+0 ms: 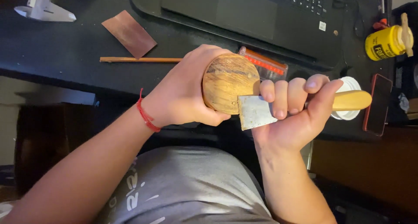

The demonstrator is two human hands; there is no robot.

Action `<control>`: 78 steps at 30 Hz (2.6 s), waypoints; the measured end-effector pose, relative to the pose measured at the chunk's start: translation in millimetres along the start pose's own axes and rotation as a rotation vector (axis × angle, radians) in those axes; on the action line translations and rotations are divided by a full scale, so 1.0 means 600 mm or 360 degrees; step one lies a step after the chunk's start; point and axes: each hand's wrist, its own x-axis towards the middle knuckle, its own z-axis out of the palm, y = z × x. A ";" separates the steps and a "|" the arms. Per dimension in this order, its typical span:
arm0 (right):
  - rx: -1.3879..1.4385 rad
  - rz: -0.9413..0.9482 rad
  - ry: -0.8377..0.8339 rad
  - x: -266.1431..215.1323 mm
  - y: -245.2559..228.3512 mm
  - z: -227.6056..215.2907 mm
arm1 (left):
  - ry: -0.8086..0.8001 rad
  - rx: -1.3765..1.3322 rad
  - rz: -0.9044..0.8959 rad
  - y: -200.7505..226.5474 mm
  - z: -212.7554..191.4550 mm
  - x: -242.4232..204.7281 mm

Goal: The person uses a chisel to carve and shape a round wooden object held in their left hand. They then use a pencil to mark the surface and sand the object with a piece of sandpaper.

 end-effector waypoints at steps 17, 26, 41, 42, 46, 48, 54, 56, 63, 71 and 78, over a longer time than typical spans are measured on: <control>-0.0229 -0.0101 -0.0055 -0.019 0.001 0.010 | -0.0069 0.0023 -0.0534 0.022 0.009 -0.003; -0.0918 -0.0990 -0.0198 -0.002 -0.049 0.000 | 0.0000 0.0053 -0.0455 0.023 0.010 -0.003; -0.2289 -0.1485 -0.1324 -0.055 -0.095 -0.105 | 0.0020 0.0117 -0.0326 0.017 0.011 -0.010; -0.2316 -0.1496 -0.1417 -0.052 -0.098 -0.099 | 0.0020 0.0139 -0.0321 0.017 0.010 -0.008; -0.2236 -0.1341 -0.1639 -0.046 -0.107 -0.095 | 0.0003 0.0129 -0.0387 0.017 0.011 -0.006; -0.2208 -0.1296 -0.1907 -0.044 -0.107 -0.078 | 0.0039 0.0127 -0.0385 0.014 0.013 -0.009; -0.2426 -0.1147 -0.2051 -0.037 -0.119 -0.080 | -0.0076 0.0109 -0.0648 0.029 0.007 -0.002; -0.2409 -0.1128 -0.2071 -0.034 -0.116 -0.067 | -0.0086 0.0113 -0.0647 0.027 0.007 -0.002; -0.2466 -0.1387 -0.2207 -0.032 -0.110 -0.037 | -0.0138 0.0107 -0.0734 0.030 0.005 0.002; -0.2644 -0.1495 -0.2402 -0.020 -0.130 -0.007 | -0.0109 0.0126 -0.0678 0.034 0.002 0.001; -0.2609 -0.1325 -0.2489 -0.011 -0.143 -0.002 | -0.0116 0.0123 -0.0627 0.031 0.002 -0.001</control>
